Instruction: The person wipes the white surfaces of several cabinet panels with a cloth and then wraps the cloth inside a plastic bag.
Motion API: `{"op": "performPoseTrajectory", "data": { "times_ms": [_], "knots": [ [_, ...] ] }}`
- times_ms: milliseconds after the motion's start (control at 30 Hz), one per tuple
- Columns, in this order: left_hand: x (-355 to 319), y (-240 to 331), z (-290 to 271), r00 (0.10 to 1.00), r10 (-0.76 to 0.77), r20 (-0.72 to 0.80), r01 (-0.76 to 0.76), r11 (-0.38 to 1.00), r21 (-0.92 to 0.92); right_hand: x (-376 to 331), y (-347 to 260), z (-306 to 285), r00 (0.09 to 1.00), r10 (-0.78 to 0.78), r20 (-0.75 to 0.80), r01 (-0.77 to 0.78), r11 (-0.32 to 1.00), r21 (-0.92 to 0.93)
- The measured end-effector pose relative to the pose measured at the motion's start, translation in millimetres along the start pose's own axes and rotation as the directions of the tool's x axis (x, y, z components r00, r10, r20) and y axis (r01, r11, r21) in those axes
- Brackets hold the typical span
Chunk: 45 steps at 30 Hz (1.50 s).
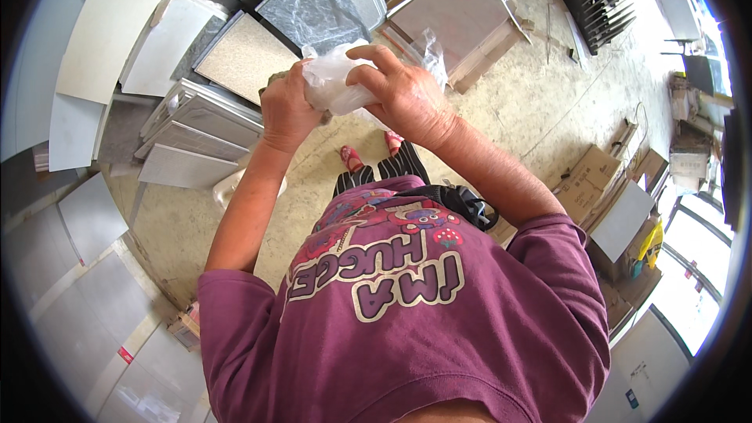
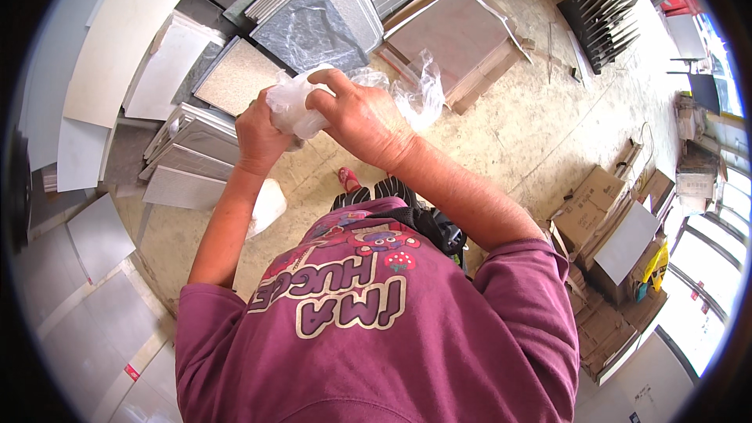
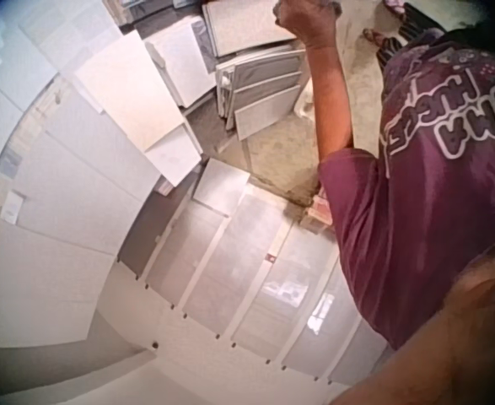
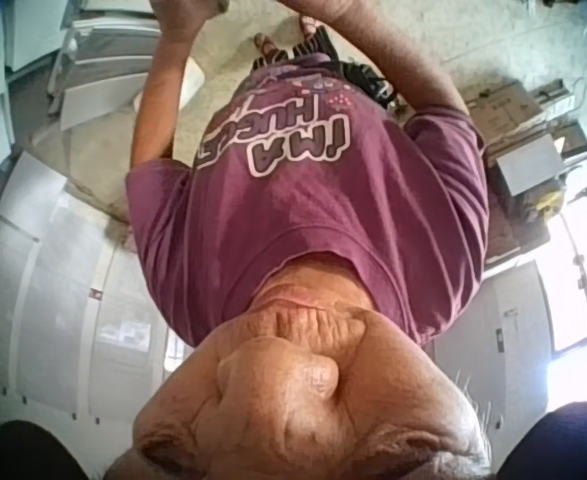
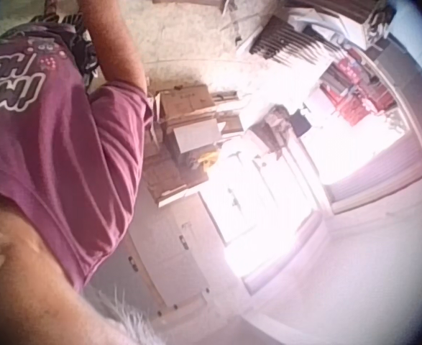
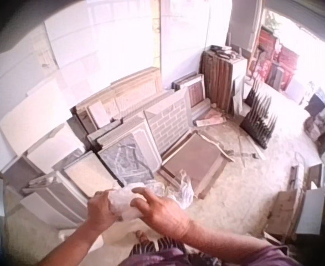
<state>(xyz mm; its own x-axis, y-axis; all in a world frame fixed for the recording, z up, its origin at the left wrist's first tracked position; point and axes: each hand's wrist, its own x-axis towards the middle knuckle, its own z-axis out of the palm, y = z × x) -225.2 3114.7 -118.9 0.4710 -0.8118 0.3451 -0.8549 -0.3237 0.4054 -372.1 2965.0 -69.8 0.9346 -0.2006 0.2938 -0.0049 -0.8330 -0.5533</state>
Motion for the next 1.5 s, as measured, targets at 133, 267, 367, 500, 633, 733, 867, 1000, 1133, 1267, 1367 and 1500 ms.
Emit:
{"op": "performPoseTrajectory", "data": {
  "times_ms": [133, 267, 367, 500, 633, 733, 867, 1000, 1133, 1267, 1367, 1500],
  "knots": [
    [1.8, 10.5, -16.4, 0.992, -0.049, 0.117, 0.073, 0.975, -0.21, -7.5, 4.3, 3.0, 0.999, -0.033, -0.036, 0.033, 0.999, 0.012],
    [-3.4, 9.3, -23.7, 0.99, -0.01, 0.141, 0.064, 0.923, -0.379, -11.5, -0.2, -2.0, 0.998, -0.056, -0.018, 0.057, 0.998, 0.038],
    [-5.2, 16.0, -29.3, 0.992, -0.018, 0.126, 0.075, 0.881, -0.468, -16.0, -3.3, 1.5, 0.996, -0.087, -0.023, 0.088, 0.995, 0.051],
    [-12.6, 19.7, -21.8, 0.989, -0.144, 0.031, 0.142, 0.872, -0.469, -19.6, -10.0, 5.0, 0.995, -0.099, 0.003, 0.099, 0.995, 0.011],
    [-16.9, 24.2, -21.2, 0.978, -0.21, 0.003, 0.187, 0.864, -0.469, -19.8, -18.3, 6.6, 0.996, -0.064, 0.066, 0.065, 0.998, -0.006],
    [-22.2, 18.5, -19.2, 0.984, -0.177, 0.009, 0.162, 0.873, -0.461, -20.4, -22.0, 6.5, 0.995, -0.027, 0.101, 0.021, 0.998, 0.057],
    [-28.4, 12.0, -22.7, 0.994, -0.095, 0.058, 0.111, 0.898, -0.425, -23.5, -19.5, 10.1, 0.981, 0.084, 0.174, -0.121, 0.97, 0.213],
    [-30.9, 14.7, -30.9, 0.992, -0.031, 0.124, 0.078, 0.914, -0.398, -20.7, -11.9, 13.3, 0.949, 0.218, 0.227, -0.294, 0.87, 0.396],
    [-34.2, 10.7, -35.8, 0.981, 0.048, 0.187, 0.032, 0.914, -0.404, -10.7, -14.0, 3.8, 0.912, 0.18, 0.369, -0.334, 0.848, 0.411],
    [-30.4, 16.8, -42.1, 0.973, 0.119, 0.197, 0.004, 0.848, -0.529, -7.5, -2.4, 7.1, 0.883, 0.054, 0.466, -0.305, 0.821, 0.482],
    [-30.5, 18.4, -43.5, 0.97, 0.048, 0.239, 0.113, 0.781, -0.615, -10.7, -0.8, 12.8, 0.883, 0.097, 0.459, -0.372, 0.743, 0.557],
    [-28.7, 28.2, -45.8, 0.959, -0.053, 0.277, 0.252, 0.604, -0.756, -15.2, -3.4, 18.1, 0.893, 0.162, 0.42, -0.393, 0.735, 0.552]
  ]
}}
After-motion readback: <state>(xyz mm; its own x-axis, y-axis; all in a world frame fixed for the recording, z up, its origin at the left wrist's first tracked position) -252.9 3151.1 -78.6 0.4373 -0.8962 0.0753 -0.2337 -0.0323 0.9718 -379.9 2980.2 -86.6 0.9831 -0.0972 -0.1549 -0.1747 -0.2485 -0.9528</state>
